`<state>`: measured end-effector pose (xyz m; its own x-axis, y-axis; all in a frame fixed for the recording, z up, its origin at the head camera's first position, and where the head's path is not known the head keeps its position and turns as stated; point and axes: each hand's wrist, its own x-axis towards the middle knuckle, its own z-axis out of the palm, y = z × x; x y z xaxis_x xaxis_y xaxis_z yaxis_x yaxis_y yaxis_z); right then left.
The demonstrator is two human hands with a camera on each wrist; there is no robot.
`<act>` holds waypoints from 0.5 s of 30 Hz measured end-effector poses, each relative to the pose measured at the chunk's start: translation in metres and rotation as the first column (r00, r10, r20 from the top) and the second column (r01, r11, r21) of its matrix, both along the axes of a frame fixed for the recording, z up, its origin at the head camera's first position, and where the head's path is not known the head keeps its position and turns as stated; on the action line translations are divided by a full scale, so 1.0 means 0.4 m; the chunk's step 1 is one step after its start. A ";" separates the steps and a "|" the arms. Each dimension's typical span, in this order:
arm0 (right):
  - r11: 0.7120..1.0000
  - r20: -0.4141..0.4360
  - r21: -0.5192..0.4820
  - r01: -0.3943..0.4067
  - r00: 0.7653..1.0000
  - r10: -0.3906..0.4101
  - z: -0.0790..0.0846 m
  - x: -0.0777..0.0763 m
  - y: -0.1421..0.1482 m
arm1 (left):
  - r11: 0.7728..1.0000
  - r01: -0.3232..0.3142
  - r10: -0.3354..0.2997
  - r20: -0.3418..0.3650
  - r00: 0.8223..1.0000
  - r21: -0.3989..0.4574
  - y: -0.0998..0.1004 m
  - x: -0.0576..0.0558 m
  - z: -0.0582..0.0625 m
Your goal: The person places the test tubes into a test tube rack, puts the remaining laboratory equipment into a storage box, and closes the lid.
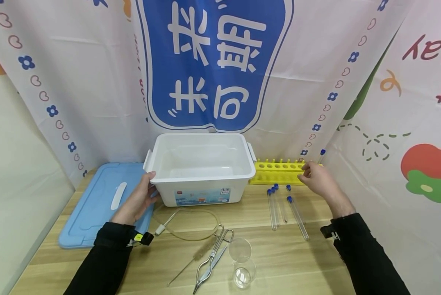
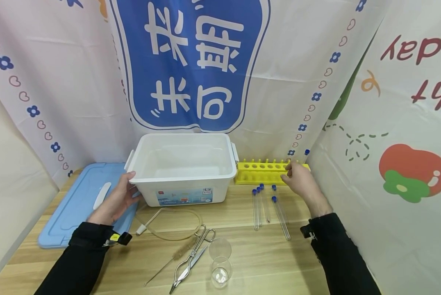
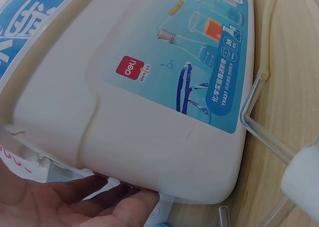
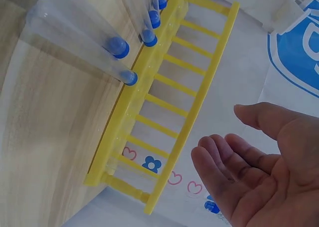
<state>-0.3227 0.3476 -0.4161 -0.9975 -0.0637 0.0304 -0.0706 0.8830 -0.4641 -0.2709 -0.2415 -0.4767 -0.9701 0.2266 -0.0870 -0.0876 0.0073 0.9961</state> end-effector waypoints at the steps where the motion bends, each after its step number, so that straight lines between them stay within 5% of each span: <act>1: 1.000 0.006 0.010 -0.004 1.000 0.004 -0.003 0.001 -0.002 | 1.000 -0.001 0.001 0.001 1.000 0.000 0.000 0.000 0.000; 15: 0.994 0.067 0.104 -0.039 0.997 0.032 -0.077 -0.015 -0.013 | 1.000 -0.006 0.006 -0.002 1.000 0.004 0.000 -0.002 -0.002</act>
<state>-0.3287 0.3423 -0.4470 -0.9942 -0.0986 -0.0430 -0.0756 0.9247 -0.3732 -0.2716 -0.2414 -0.4773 -0.9716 0.2212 -0.0838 -0.0853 0.0028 0.9963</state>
